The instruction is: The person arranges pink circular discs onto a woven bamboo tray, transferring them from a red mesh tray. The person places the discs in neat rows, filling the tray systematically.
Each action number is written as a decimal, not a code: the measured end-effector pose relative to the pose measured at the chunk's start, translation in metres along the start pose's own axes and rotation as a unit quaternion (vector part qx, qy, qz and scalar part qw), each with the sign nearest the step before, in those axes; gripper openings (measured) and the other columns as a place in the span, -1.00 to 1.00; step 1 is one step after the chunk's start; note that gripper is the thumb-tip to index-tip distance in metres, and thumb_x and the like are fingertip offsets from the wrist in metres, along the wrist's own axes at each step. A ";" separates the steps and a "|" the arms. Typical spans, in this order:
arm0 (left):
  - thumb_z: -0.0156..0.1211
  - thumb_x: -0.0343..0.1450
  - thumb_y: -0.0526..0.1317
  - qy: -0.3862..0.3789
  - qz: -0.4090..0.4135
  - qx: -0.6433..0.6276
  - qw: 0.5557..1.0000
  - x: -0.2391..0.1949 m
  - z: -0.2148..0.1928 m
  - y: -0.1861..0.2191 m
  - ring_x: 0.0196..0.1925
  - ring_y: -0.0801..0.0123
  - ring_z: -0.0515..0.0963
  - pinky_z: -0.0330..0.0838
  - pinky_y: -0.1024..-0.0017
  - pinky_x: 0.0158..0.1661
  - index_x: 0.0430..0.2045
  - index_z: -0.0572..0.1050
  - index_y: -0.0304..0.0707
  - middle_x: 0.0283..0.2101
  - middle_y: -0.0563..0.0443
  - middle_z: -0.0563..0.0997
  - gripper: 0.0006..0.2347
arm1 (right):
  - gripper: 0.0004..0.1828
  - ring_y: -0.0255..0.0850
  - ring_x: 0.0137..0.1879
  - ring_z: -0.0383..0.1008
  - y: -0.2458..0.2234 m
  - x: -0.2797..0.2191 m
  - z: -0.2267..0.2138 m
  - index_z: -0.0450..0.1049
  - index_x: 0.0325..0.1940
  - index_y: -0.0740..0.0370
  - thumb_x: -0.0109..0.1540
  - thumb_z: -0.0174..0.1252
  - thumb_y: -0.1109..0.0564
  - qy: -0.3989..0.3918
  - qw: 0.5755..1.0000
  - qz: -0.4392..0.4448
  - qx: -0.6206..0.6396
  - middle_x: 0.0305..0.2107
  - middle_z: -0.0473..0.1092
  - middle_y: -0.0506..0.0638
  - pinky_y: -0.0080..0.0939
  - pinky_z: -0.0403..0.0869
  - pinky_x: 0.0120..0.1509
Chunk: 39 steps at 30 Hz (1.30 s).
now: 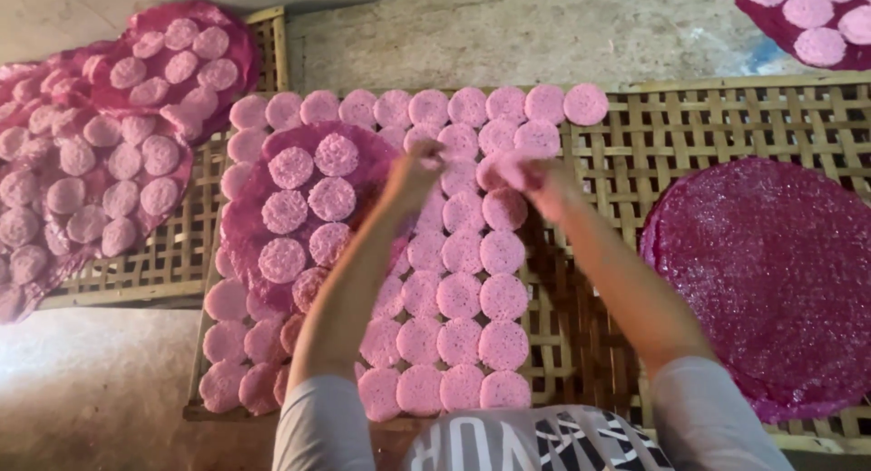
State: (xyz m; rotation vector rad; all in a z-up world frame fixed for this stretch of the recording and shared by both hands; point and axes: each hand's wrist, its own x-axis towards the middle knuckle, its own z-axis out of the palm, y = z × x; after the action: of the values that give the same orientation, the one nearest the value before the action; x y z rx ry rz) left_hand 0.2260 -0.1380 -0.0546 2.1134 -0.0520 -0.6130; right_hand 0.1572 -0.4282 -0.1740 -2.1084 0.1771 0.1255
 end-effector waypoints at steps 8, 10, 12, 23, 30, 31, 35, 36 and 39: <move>0.23 0.39 -0.10 0.323 0.030 0.415 0.850 0.067 -0.109 -0.117 0.27 -0.16 0.37 0.29 -0.11 0.14 0.21 0.34 -0.26 0.24 -0.27 0.40 -0.50 | -0.48 -0.02 0.08 0.53 0.083 0.056 -0.074 0.49 0.20 0.24 0.13 0.29 0.26 0.192 0.955 0.030 0.223 -0.04 0.52 0.14 -0.08 0.49 0.14; 0.24 0.42 -0.14 0.301 -0.009 0.385 0.872 0.073 -0.111 -0.124 0.27 -0.16 0.36 0.30 -0.05 0.15 0.23 0.32 -0.25 0.23 -0.29 0.40 -0.52 | -0.51 0.19 0.04 0.52 0.075 0.051 -0.069 0.49 0.19 0.29 0.17 0.32 0.22 0.261 0.961 -0.020 -0.083 -0.09 0.50 0.30 0.04 0.47 0.08; 0.31 0.36 -0.17 0.312 -0.020 0.326 0.892 0.072 -0.115 -0.126 0.23 -0.18 0.39 0.33 0.00 0.13 0.21 0.30 -0.28 0.17 -0.33 0.43 -0.48 | -0.52 0.20 0.07 0.51 0.060 0.043 -0.066 0.47 0.17 0.29 0.18 0.33 0.18 0.257 0.962 -0.018 -0.091 -0.06 0.49 0.30 0.04 0.46 0.13; 0.30 0.34 -0.38 0.236 0.140 0.046 0.960 0.026 -0.042 -0.025 -0.26 0.37 0.64 0.60 0.44 -0.27 -0.05 0.57 -0.19 -0.20 -0.02 0.68 -0.71 | -0.52 0.19 0.08 0.40 -0.043 -0.011 -0.021 0.42 0.25 0.42 0.27 0.19 0.16 0.233 0.968 -0.095 -0.004 0.00 0.43 0.34 0.05 0.42 0.18; 0.41 0.41 -0.18 0.021 0.282 0.036 0.959 -0.069 0.026 0.021 -0.12 0.35 0.63 0.53 0.40 -0.17 0.12 0.47 -0.30 0.05 -0.14 0.61 -0.59 | -0.59 -0.22 -0.03 0.52 -0.024 -0.020 0.024 0.39 0.21 0.49 0.30 0.14 0.24 0.025 0.825 0.116 0.553 -0.06 0.49 0.05 -0.21 0.53 0.09; 0.30 0.43 -0.15 0.034 0.180 0.109 0.977 -0.070 0.013 0.014 -0.17 0.29 0.63 0.57 0.41 -0.19 0.17 0.43 -0.21 0.05 -0.11 0.59 -0.58 | -0.57 -0.23 -0.01 0.57 -0.012 -0.018 0.012 0.39 0.16 0.42 0.19 0.15 0.30 0.068 0.855 0.119 0.500 -0.07 0.51 0.01 -0.19 0.58 0.10; 0.17 0.40 -0.07 0.213 0.055 0.432 0.875 -0.055 -0.067 -0.046 0.03 0.07 0.49 0.44 0.17 -0.04 0.22 0.37 -0.21 0.18 -0.17 0.44 -0.53 | -0.62 -0.25 -0.01 0.48 0.018 -0.012 -0.025 0.47 0.18 0.33 0.26 0.13 0.30 0.114 0.946 0.017 0.302 -0.09 0.50 0.01 -0.25 0.46 0.09; 0.16 0.39 -0.05 0.282 0.082 0.502 0.813 -0.053 -0.079 -0.065 0.12 0.02 0.45 0.39 0.09 0.01 0.21 0.36 -0.24 0.22 -0.20 0.40 -0.51 | -0.62 -0.26 0.00 0.46 0.020 -0.013 -0.027 0.47 0.19 0.30 0.28 0.13 0.30 0.115 0.953 -0.004 0.281 -0.09 0.50 -0.01 -0.26 0.44 0.11; 0.19 0.35 -0.09 0.300 0.129 0.458 0.827 -0.054 -0.092 -0.115 0.27 -0.11 0.33 0.23 -0.05 0.16 0.25 0.32 -0.31 0.30 -0.28 0.30 -0.45 | -0.61 -0.10 0.00 0.51 0.010 -0.018 -0.020 0.47 0.16 0.30 0.22 0.15 0.32 0.128 0.987 -0.038 0.092 -0.08 0.51 0.12 -0.15 0.45 0.09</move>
State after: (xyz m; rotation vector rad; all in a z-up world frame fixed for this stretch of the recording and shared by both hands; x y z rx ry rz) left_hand 0.1980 0.0142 -0.0803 3.0596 -0.3283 0.3723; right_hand 0.1386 -0.4491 -0.1691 -1.9374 0.2520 -0.2018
